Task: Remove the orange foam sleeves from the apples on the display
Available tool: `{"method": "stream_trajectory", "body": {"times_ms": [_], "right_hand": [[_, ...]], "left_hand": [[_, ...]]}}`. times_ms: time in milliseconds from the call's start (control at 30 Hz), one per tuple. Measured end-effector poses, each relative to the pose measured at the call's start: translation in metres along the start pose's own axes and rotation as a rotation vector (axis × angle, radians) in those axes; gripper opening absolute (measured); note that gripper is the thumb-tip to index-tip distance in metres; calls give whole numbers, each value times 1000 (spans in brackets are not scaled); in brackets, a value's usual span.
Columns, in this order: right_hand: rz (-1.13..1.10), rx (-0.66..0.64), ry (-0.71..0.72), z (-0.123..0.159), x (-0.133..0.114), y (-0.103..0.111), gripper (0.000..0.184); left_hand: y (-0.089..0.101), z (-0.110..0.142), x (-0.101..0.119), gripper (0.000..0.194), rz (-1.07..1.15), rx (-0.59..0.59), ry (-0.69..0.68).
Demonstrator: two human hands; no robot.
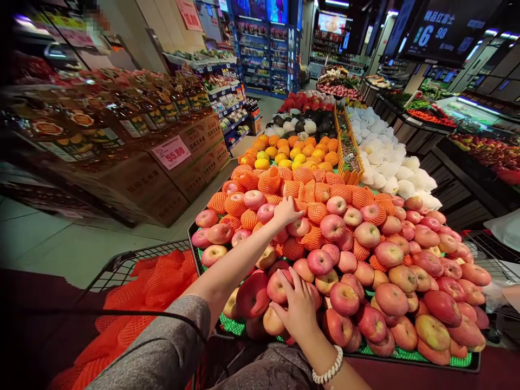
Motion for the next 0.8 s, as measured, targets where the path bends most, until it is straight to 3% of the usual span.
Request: {"method": "stream_trajectory", "body": {"times_ms": [133,267,467,633,800], "right_hand": [[-9,4,4,0,0,1,85],[-5,26,19,0,-2,3,84],[-2,31,5,-1,-3,3,82],[2,34,13,1,-4,5,83],[8,76,42,3,-3,4,87]], "left_hand": [[-14,-22,-1,108,28,-85,64],[-25,-22,-1,103,58,-116,54],[-28,-13,-5,110,88,-34,68],[-16,3,-7,101,86,44,51],[16,27,-24,85,224,156,34]]}}
Point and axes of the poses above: each hand's wrist, its own z-axis away from the middle knuckle, its own y-axis out of the back of the hand, x = y × z, the point moved 8 cm from there along -z, towards the middle knuckle, and after that the axes turned 11 degrees about -z, right-handed, at the moved point
